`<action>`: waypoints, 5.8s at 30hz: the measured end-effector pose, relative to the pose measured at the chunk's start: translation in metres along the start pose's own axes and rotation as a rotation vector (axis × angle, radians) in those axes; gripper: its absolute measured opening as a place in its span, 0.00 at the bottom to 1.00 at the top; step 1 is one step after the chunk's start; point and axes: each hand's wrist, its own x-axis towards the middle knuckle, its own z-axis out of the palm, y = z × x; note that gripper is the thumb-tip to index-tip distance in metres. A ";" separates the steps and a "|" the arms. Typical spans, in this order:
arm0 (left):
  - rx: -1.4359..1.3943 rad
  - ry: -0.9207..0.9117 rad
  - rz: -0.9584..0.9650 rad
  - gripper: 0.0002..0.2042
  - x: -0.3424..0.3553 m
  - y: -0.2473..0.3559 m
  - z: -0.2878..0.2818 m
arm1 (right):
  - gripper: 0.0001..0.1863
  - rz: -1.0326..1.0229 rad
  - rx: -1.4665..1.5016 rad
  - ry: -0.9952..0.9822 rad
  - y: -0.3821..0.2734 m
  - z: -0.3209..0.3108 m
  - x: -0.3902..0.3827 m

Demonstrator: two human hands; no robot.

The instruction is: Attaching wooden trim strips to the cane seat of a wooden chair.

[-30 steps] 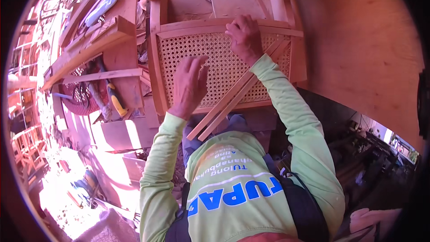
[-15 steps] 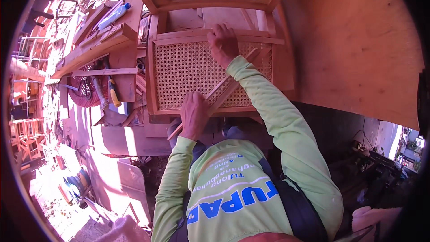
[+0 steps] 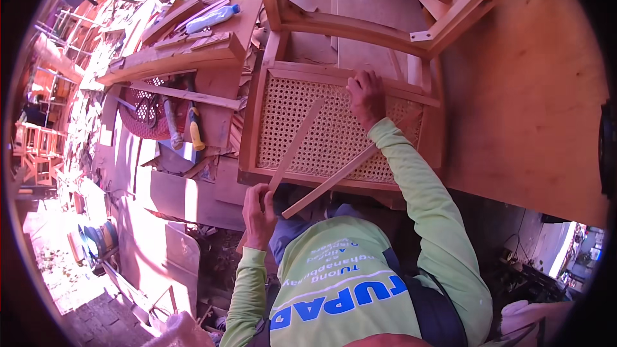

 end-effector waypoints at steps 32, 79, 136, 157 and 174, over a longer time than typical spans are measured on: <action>0.146 -0.208 0.084 0.10 0.035 -0.011 -0.026 | 0.10 0.127 0.375 -0.225 0.035 -0.001 0.023; 0.151 -0.101 0.092 0.09 0.022 -0.008 0.000 | 0.11 0.330 0.271 0.159 -0.002 -0.073 -0.047; 0.122 -0.336 0.125 0.14 0.073 0.007 0.048 | 0.15 -0.043 0.744 -0.837 -0.012 -0.165 -0.073; -0.302 0.167 -0.213 0.07 0.012 0.024 -0.012 | 0.18 0.014 0.222 -0.059 0.015 -0.069 0.007; -1.038 0.230 -0.290 0.12 0.046 0.065 -0.027 | 0.09 0.140 0.523 -0.328 0.038 -0.079 -0.016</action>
